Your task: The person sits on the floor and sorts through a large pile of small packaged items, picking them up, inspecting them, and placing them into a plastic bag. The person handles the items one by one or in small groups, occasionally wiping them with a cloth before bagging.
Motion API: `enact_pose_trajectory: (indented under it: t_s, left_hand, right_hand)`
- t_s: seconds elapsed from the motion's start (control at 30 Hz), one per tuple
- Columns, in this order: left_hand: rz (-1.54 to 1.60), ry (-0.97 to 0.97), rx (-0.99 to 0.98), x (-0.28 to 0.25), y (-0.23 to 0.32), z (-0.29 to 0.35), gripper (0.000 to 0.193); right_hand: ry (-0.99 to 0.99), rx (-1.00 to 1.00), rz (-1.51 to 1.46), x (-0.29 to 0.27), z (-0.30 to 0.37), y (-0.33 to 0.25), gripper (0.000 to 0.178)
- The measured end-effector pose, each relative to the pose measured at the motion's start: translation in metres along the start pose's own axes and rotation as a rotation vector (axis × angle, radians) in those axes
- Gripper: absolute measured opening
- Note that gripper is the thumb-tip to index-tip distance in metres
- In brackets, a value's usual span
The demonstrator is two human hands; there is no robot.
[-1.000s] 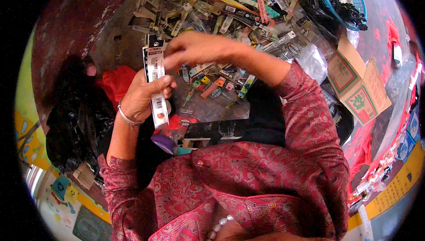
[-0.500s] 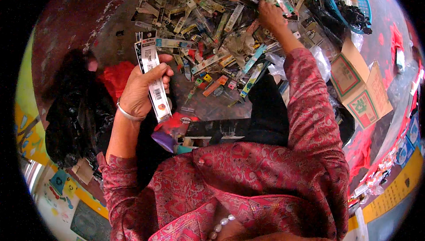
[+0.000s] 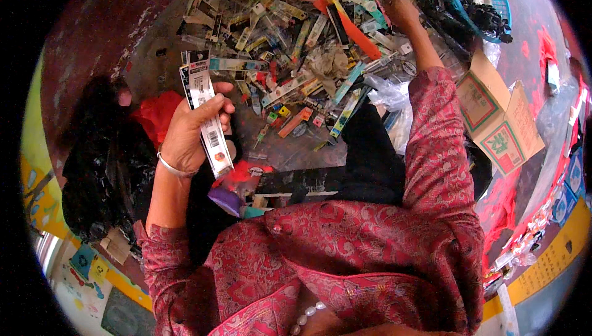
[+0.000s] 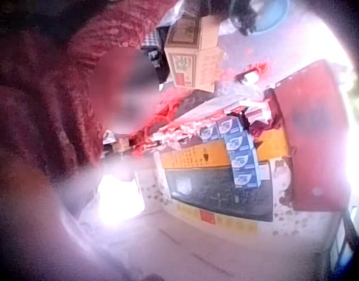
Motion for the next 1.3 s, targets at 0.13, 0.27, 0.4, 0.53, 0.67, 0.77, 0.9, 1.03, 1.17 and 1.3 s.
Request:
enact_pose_trajectory:
  t_s: [0.13, 0.27, 0.4, 0.53, 0.67, 0.77, 0.9, 1.03, 1.17, 1.3]
  left_hand:
    - [0.063, 0.010, -0.005, -0.005, -0.002, -0.002, 0.027]
    - [0.086, -0.009, 0.003, -0.003, -0.001, -0.002, 0.027]
    - [0.067, 0.013, 0.014, -0.001, 0.000, -0.001, 0.026]
    - [0.041, 0.028, 0.021, 0.000, -0.003, -0.004, 0.026]
    - [0.040, 0.022, 0.030, -0.004, -0.001, -0.004, 0.025]
    - [0.067, 0.019, 0.028, -0.003, -0.002, -0.003, 0.024]
    - [0.069, 0.014, 0.049, -0.001, 0.002, 0.000, 0.024]
    - [0.067, 0.012, 0.052, -0.004, 0.002, -0.001, 0.023]
    - [0.062, 0.010, 0.040, -0.003, 0.001, -0.003, 0.023]
    - [0.050, 0.032, 0.036, 0.001, 0.002, -0.002, 0.023]
  right_hand:
    - [0.160, 0.006, -0.047, -0.017, 0.010, -0.007, 0.032]
    - [0.381, -0.027, -0.317, -0.022, 0.032, -0.041, 0.037]
    - [0.043, 0.145, -0.136, 0.013, 0.055, -0.095, 0.040]
    - [0.011, 0.012, -0.016, 0.059, 0.041, -0.101, 0.040]
    - [0.036, 0.107, -0.024, 0.041, 0.027, -0.048, 0.034]
    - [0.048, 0.033, -0.038, 0.015, 0.028, -0.025, 0.032]
    - [-0.043, -0.009, -0.557, 0.007, 0.040, -0.012, 0.029]
    - [-0.348, 0.194, -1.143, 0.029, 0.067, -0.002, 0.016]
    - [-0.350, 0.352, -1.495, 0.026, 0.100, -0.015, 0.014]
    - [-0.336, 0.400, -1.633, 0.038, 0.104, -0.015, 0.016]
Point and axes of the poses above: each hand's wrist, its own z-axis away from the middle knuckle, its own x-axis out of the palm, y = z × x, the point moved 9 cm from there along -z, towards the middle knuckle, and after that the axes turned 7 degrees about z, right-handed, at the moved point
